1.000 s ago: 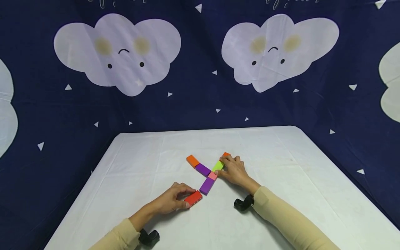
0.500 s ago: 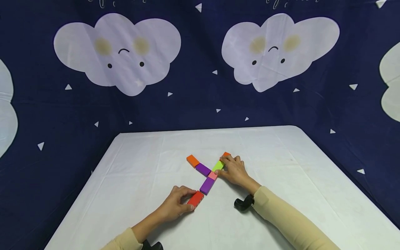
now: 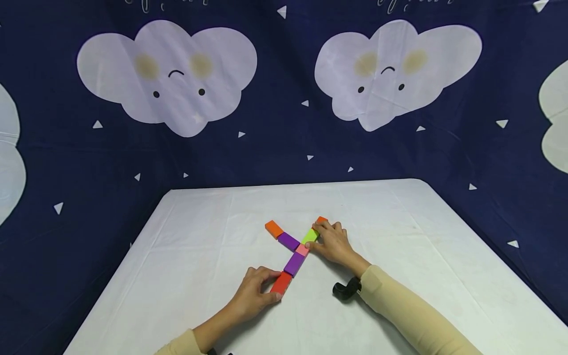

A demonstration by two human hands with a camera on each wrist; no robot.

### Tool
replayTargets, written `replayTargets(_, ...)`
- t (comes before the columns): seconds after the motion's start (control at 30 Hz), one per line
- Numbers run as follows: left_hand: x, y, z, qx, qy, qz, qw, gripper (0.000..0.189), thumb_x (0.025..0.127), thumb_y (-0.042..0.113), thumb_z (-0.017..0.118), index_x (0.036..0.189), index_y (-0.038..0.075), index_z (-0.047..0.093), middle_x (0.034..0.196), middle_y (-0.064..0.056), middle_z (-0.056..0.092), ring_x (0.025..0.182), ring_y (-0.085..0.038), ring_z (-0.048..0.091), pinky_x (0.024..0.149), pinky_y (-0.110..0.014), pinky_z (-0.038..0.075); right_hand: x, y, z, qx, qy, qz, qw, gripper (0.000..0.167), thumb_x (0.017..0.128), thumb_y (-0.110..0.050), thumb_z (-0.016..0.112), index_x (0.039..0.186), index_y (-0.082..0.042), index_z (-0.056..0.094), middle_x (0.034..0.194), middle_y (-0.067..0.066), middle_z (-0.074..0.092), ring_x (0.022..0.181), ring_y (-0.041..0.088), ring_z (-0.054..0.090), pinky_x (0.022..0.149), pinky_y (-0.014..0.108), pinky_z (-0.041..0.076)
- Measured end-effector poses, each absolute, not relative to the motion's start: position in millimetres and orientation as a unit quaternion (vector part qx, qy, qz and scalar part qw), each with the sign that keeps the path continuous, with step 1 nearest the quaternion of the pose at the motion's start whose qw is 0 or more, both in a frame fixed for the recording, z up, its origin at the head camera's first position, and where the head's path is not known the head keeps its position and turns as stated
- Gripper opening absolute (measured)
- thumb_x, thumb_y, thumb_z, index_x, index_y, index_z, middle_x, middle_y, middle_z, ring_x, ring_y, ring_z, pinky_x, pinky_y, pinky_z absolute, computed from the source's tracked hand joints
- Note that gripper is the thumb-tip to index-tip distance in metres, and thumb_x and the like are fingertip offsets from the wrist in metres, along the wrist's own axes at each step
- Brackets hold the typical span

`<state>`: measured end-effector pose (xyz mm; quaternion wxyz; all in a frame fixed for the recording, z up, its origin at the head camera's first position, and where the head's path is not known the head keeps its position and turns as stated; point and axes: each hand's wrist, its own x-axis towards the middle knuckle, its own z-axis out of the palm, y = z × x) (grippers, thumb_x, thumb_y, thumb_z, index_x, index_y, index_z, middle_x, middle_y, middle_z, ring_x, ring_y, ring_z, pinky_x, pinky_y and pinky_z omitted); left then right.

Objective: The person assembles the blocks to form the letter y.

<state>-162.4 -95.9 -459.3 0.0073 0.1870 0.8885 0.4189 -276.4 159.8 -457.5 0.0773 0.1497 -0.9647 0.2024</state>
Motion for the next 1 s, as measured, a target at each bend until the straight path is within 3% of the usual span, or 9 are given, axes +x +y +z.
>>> replayTargets(0.8,-161.0,-94.8,-456.8,0.178,0.890,0.420,-0.015,0.045,0.073,0.023,0.078,0.114,0.011,0.066,0.109,0.003,0.065,0.092,-0.009,0.038,0.078,-0.023,0.035,-278.2,156.4,-458.1,0.153,-0.963,0.208,0.081,0.063,0.081,-0.047,0.068,0.130,-0.010,0.056,0.135,0.007,0.052,0.098,0.030,0.042,0.079,0.041,0.031)
replayTargets(1.0,-162.3,-95.6,-450.4,0.155,0.884,0.441,-0.006,0.044,0.079,0.029,0.074,0.117,0.010,0.064,0.113,0.000,0.063,0.094,-0.013,0.040,0.075,-0.021,0.036,-277.3,158.9,-461.5,0.148,-0.963,0.211,0.077,0.064,0.081,-0.048,0.068,0.131,-0.010,0.055,0.135,0.006,0.052,0.102,0.031,0.042,0.080,0.041,0.031)
